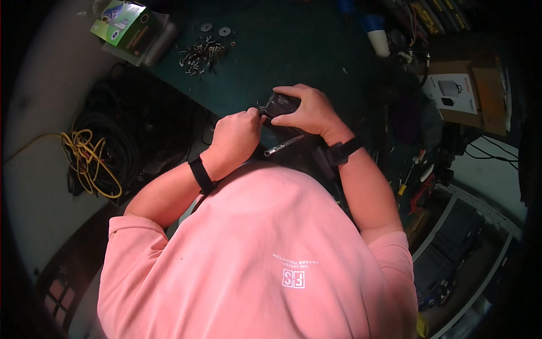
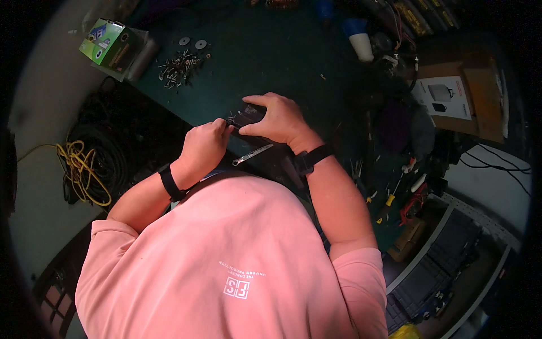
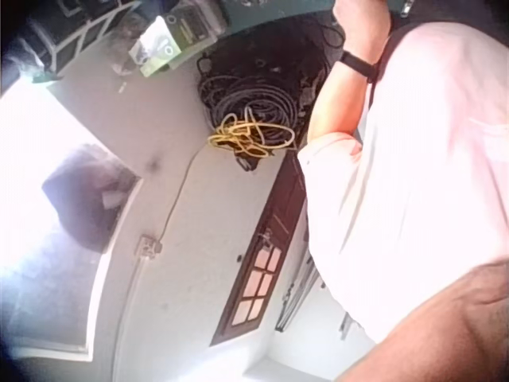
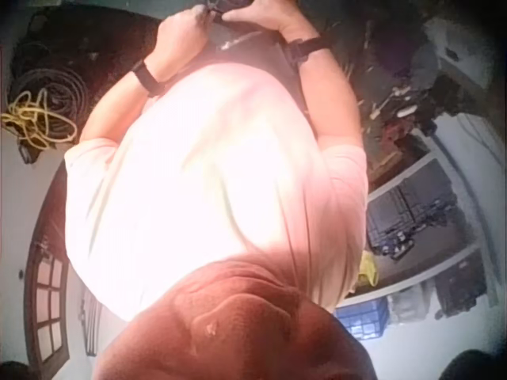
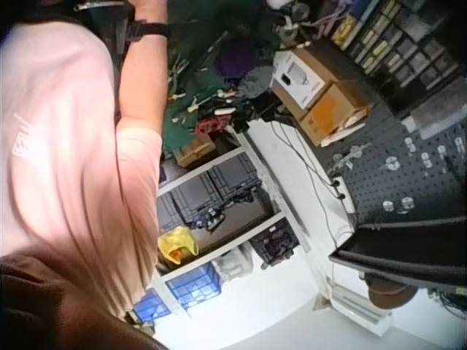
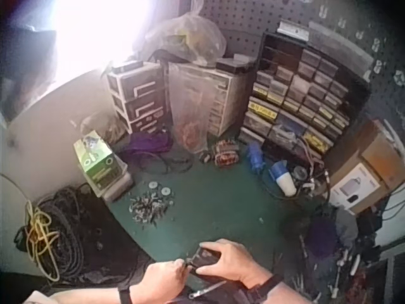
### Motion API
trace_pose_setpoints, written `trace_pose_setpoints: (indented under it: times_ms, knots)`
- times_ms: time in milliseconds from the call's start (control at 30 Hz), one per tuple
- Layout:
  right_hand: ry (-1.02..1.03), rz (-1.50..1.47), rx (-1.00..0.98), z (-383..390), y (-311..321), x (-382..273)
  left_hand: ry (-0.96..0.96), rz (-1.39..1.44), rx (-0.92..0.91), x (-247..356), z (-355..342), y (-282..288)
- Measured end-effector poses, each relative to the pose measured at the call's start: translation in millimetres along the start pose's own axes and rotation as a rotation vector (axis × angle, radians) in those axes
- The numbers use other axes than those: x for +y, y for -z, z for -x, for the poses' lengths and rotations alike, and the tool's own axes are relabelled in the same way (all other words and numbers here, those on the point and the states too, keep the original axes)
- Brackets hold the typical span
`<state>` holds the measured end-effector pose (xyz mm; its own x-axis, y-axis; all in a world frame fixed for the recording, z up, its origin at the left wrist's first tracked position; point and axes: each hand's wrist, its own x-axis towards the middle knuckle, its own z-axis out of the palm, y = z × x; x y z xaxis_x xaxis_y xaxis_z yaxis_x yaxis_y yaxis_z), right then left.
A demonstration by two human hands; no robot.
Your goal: The person uses a hammer and screwdriver to pry open a black plastic electronic device on a workbench. They then use pliers to manipulate internal components and wires, repeatedly opening and closing the casing while inspecting the interior.
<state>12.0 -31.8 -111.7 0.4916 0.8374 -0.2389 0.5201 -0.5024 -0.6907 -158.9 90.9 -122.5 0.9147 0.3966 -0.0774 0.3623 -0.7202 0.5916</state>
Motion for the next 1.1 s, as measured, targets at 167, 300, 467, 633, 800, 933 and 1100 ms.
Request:
trace_pose_setpoints:
  times_ms: [167,300,467,633,800,933,1100]
  knots:
    - [0.024,-0.007,0.053,-1.3,-1.4,8.3,0.051,0.190,0.085,-19.4,-2.7,-14.1]
    - [-0.053,0.006,0.061,1.5,0.4,1.9,0.309,0.841,-0.154,-61.2,-28.3,0.8]
    - [-0.023,-0.024,0.000,-0.4,5.9,3.5,0.508,1.464,-0.656,-73.1,-26.1,24.5]
    - [0.022,-0.079,-0.066,0.3,10.7,3.3,0.424,1.323,-0.662,-83.0,-33.6,30.6]
    - [0.009,-0.287,-0.095,7.2,21.5,7.8,0.379,1.220,-0.692,-75.5,-40.1,40.2]
    - [0.100,-0.351,-0.024,16.0,28.2,7.7,0.314,1.001,-0.681,-53.1,-38.8,55.2]
    - [0.095,-0.436,-0.014,27.1,36.1,4.1,-0.013,0.741,-0.717,-35.2,-41.5,66.1]
